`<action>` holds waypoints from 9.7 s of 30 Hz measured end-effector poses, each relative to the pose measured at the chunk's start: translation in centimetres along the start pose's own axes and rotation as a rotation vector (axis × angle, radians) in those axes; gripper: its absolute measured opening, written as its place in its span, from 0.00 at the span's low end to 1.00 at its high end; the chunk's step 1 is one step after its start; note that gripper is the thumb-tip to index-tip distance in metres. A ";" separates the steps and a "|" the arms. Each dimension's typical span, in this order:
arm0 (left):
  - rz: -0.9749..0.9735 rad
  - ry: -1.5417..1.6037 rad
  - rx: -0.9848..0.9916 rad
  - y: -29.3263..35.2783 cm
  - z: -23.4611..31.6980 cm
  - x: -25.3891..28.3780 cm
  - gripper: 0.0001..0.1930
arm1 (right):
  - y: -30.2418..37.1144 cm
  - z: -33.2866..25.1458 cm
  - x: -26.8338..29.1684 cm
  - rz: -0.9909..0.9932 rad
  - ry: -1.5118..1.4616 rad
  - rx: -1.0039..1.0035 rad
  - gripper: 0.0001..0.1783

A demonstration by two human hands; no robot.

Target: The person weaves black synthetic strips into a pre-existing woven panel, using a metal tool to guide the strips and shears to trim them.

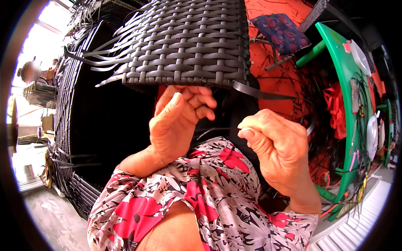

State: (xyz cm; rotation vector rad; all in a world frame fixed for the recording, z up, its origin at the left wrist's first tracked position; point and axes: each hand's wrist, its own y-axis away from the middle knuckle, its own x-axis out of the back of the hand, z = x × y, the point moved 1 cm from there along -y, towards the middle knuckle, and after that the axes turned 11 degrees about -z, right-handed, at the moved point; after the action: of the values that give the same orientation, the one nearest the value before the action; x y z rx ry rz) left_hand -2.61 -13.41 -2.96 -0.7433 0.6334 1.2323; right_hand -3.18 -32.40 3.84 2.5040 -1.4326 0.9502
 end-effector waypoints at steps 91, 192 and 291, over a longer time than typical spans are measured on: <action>-0.097 0.436 0.017 -3.7 -0.7 2.8 0.06 | -9.0 -3.3 1.1 -0.275 0.494 -0.287 0.04; -0.312 -1.173 0.329 -1.4 17.1 -6.6 0.18 | 5.8 -1.1 5.7 0.226 -0.753 0.623 0.15; -0.633 -2.012 -0.223 -6.4 11.5 -6.1 0.06 | -4.6 -5.4 4.5 -0.040 0.894 0.285 0.11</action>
State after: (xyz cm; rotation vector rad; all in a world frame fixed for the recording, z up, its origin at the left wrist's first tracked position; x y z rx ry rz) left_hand 2.59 -9.01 9.82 0.3497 -1.3027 0.8706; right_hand -0.36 -31.19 11.62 1.7765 -0.9780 2.0110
